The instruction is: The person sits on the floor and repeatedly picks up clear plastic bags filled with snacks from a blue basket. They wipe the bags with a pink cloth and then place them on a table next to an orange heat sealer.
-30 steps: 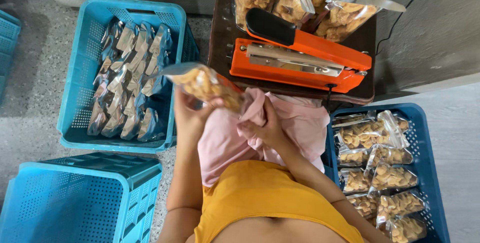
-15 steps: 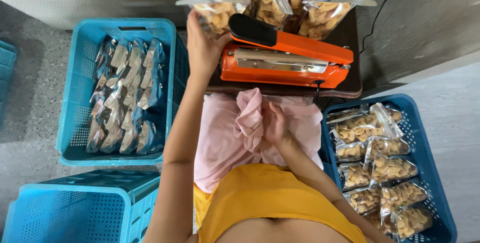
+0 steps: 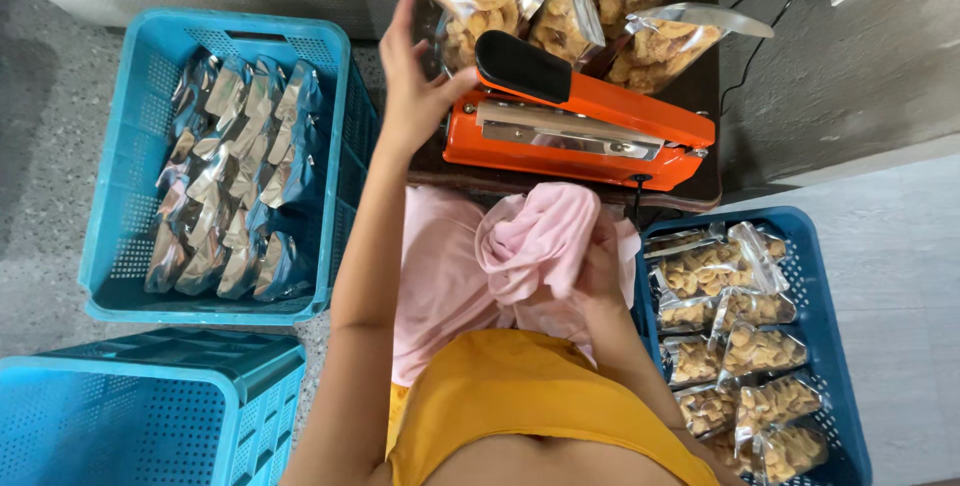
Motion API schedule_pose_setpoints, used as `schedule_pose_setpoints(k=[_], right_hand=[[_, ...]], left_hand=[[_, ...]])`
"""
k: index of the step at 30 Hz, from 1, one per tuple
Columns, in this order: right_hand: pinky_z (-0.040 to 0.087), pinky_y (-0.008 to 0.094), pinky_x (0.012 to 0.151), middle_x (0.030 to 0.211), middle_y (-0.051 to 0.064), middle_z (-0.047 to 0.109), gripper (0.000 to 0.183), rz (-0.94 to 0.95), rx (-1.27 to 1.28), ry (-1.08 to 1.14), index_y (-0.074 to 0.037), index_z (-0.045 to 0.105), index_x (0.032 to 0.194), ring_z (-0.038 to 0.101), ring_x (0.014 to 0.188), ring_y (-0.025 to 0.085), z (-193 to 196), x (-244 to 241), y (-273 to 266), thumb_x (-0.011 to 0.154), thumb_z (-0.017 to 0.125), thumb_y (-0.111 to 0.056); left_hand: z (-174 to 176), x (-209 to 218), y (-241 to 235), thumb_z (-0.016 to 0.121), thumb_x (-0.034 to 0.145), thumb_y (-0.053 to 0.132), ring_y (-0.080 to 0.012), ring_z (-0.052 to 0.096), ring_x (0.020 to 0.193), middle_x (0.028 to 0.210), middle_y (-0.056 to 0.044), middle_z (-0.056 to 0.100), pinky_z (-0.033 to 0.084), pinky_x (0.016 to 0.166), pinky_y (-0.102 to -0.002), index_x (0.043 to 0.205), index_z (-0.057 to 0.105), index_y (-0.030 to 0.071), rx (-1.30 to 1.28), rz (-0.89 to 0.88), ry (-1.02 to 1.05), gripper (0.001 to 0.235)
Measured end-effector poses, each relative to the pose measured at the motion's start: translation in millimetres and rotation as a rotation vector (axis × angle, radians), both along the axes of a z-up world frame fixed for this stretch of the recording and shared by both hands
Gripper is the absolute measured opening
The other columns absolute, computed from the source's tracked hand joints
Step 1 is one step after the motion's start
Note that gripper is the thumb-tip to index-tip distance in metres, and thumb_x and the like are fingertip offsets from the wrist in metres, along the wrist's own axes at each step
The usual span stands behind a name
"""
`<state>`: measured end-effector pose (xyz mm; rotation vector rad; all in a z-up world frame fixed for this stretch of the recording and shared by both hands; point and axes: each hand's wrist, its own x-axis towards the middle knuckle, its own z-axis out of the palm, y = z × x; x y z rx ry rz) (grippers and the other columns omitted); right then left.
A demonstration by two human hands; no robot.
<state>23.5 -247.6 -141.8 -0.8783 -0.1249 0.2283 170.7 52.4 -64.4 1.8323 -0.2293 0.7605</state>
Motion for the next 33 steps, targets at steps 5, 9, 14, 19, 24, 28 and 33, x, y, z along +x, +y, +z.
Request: schedule_pose_setpoints(k=[5, 9, 14, 19, 24, 28, 33], right_hand=[[0.048, 0.043, 0.108, 0.133, 0.014, 0.062, 0.059, -0.036, -0.201, -0.09, -0.003, 0.054, 0.144, 0.061, 0.122, 0.027, 18, 7, 6, 0.086, 0.064, -0.008], [0.048, 0.042, 0.107, 0.132, 0.013, 0.063, 0.057, -0.079, -0.226, -0.1, -0.002, 0.055, 0.143, 0.061, 0.121, 0.026, 15, 12, 12, 0.086, 0.064, -0.007], [0.049, 0.04, 0.105, 0.13, 0.013, 0.064, 0.055, -0.103, -0.247, -0.062, -0.002, 0.055, 0.141, 0.062, 0.119, 0.024, -2, 11, 18, 0.087, 0.064, -0.006], [0.05, 0.039, 0.103, 0.129, 0.013, 0.064, 0.053, -0.107, -0.288, -0.056, -0.002, 0.055, 0.14, 0.062, 0.118, 0.023, 0, 6, 16, 0.088, 0.065, -0.006], [0.05, 0.037, 0.101, 0.127, 0.012, 0.065, 0.05, -0.092, -0.386, -0.103, -0.001, 0.056, 0.139, 0.063, 0.116, 0.021, 14, 2, 23, 0.089, 0.065, -0.005], [0.051, 0.036, 0.1, 0.126, 0.012, 0.065, 0.049, -0.101, -0.471, -0.152, -0.001, 0.056, 0.138, 0.063, 0.115, 0.02, 26, 3, 25, 0.09, 0.065, -0.004], [0.052, 0.034, 0.098, 0.125, 0.011, 0.066, 0.046, -0.145, -0.463, -0.184, -0.001, 0.056, 0.136, 0.064, 0.113, 0.019, 29, 9, 27, 0.091, 0.066, -0.004]], left_hand=[[-95, -71, 93, 0.077, 0.103, 0.018, -0.035, 0.049, 0.145, 0.157, -0.021, 0.045, 0.046, 0.12, -0.045, 0.16, 0.036, 0.008, -0.129, 0.347, 0.225, 0.071], [-188, -156, 169, 0.077, 0.087, 0.05, -0.051, 0.047, 0.131, 0.144, -0.029, 0.047, 0.042, 0.106, -0.058, 0.153, 0.044, 0.018, 0.209, 0.748, 1.174, 0.081], [-227, -204, 193, 0.087, 0.069, 0.055, -0.0551, 0.044, 0.128, 0.142, -0.032, 0.047, 0.039, 0.105, -0.059, 0.149, 0.039, 0.009, 0.333, 0.765, 1.497, 0.105], [-233, -200, 201, 0.069, 0.089, 0.061, -0.0434, 0.061, 0.123, 0.124, -0.019, 0.07, 0.044, 0.104, -0.062, 0.13, 0.062, 0.007, 0.348, 0.903, 1.467, 0.067], [-218, -205, 197, 0.072, 0.085, 0.039, -0.0394, 0.07, 0.091, 0.103, -0.021, 0.073, 0.055, 0.077, -0.05, 0.102, 0.078, 0.009, 0.297, 0.976, 1.216, 0.035], [-176, -234, 184, 0.068, 0.102, 0.034, -0.0196, 0.062, 0.078, 0.083, -0.022, 0.067, 0.05, 0.072, -0.033, 0.101, 0.074, 0.0, -0.108, 0.759, 0.897, 0.034], [-49, -272, 133, 0.076, 0.099, 0.026, -0.0149, 0.052, 0.088, 0.096, -0.013, 0.061, 0.04, 0.078, -0.031, 0.089, 0.07, 0.003, -0.415, 0.429, 0.454, 0.026]])
